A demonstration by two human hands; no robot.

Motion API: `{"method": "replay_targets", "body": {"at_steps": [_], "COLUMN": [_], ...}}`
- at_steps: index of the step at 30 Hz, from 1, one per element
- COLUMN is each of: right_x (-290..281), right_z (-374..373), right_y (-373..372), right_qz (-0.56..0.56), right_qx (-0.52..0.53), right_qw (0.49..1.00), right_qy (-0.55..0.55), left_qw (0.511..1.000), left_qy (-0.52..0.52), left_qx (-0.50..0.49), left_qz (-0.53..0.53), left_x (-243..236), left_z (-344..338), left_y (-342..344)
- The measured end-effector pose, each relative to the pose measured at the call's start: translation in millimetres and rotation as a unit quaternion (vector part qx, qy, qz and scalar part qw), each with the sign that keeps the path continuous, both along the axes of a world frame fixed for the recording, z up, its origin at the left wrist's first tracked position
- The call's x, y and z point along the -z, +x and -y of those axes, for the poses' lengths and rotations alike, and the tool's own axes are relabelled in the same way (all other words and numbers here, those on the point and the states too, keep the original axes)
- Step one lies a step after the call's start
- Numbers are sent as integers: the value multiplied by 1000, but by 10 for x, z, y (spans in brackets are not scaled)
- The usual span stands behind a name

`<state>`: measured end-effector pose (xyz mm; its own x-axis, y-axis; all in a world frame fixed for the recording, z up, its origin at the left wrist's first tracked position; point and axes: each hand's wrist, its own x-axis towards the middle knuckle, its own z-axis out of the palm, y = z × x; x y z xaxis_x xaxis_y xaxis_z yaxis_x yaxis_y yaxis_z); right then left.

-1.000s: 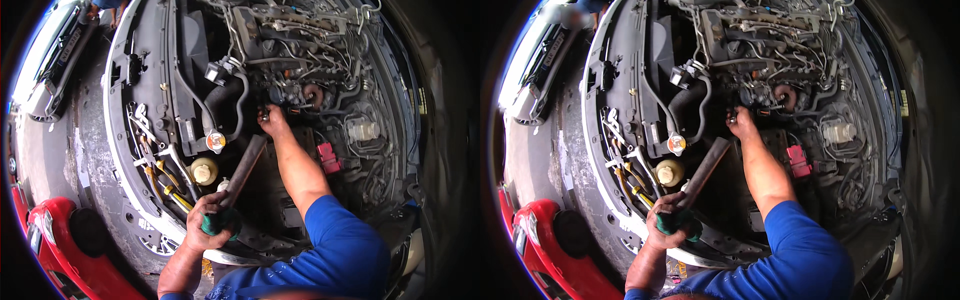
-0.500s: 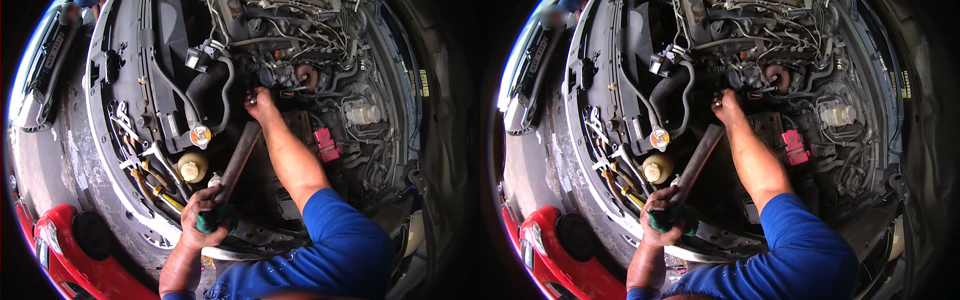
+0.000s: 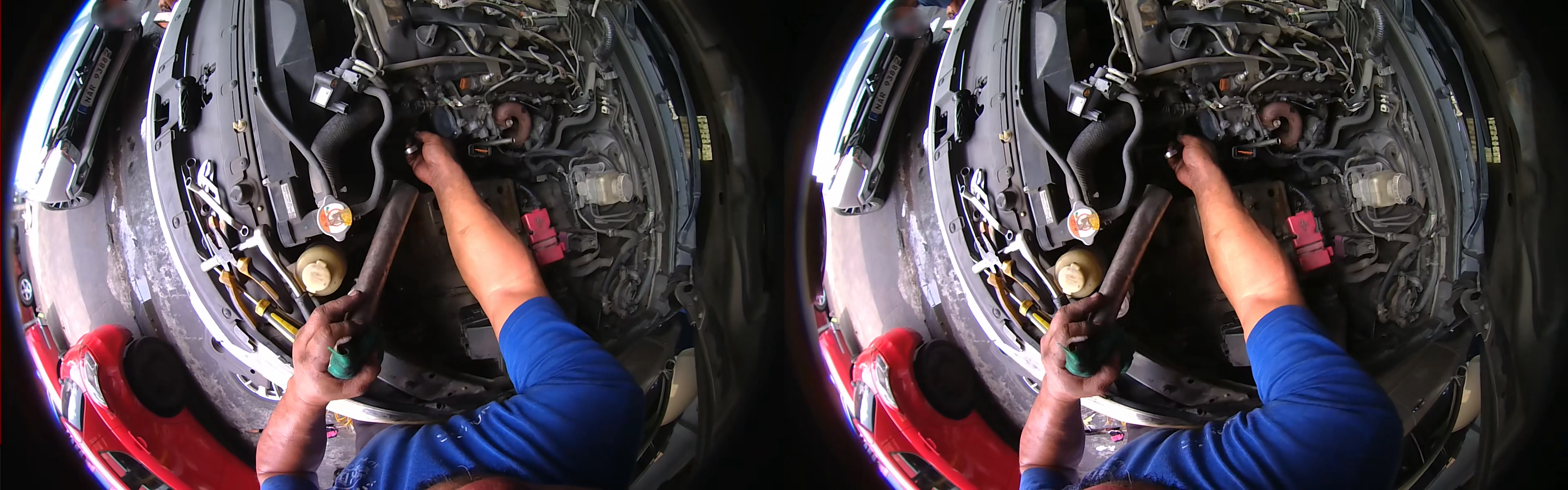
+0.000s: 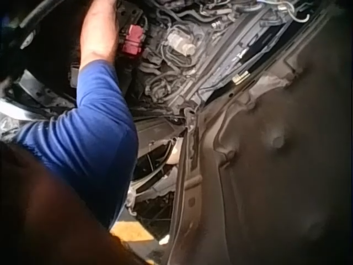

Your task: Using a wrench and a metal pipe as leverage to loosen or tighten components within a car engine bay.

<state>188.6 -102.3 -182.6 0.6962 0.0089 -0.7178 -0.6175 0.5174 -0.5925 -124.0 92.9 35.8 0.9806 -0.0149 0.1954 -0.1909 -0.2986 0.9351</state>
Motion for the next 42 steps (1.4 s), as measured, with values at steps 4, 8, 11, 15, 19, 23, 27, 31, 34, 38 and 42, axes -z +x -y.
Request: {"method": "replay_targets", "body": {"at_steps": [4, 8, 11, 15, 19, 23, 27, 31, 34, 38, 42], "right_x": [-27, 7, 48, 46, -79, -114, -151, -179, -112, -51, -76], "right_z": [-23, -11, 88, 189, 87, 14, 71, -71, 93, 21, -30], "right_y": [-68, -80, -15, -72, -40, -93, 69, 4, 84, 64, 85], "right_qz": [10, 37, 39, 21, -1, 15, -24, -30, -29, -18, 8], "right_qx": [-61, -89, -104, -96, -110, -90, -86, -35, -85, -35, -30], "right_qw": [995, 990, 988, 989, 986, 983, 990, 992, 989, 994, 996], "right_qy": [-79, -105, -112, -114, -125, -158, -107, -121, -119, -97, -85], "left_qw": [999, 998, 999, 1000, 1000, 1000, 1000, 998, 996, 995, 992], "left_qy": [46, 55, 29, 11, 23, 24, 18, 66, 83, 93, 34], "left_qx": [6, -7, -2, -2, -3, -7, -7, 11, 23, 2, -86], "left_qz": [13, 11, 12, 10, 7, 11, 6, 3, -4, -18, -81], "left_x": [-24, 43, 37, 55, 37, 45, 24, -17, -57, -30, 24], "left_z": [-9, 87, 147, 149, 139, 155, 173, 121, 200, 320, 487], "left_y": [158, 228, 215, 183, 224, 241, 251, 284, 451, 782, 877]}}
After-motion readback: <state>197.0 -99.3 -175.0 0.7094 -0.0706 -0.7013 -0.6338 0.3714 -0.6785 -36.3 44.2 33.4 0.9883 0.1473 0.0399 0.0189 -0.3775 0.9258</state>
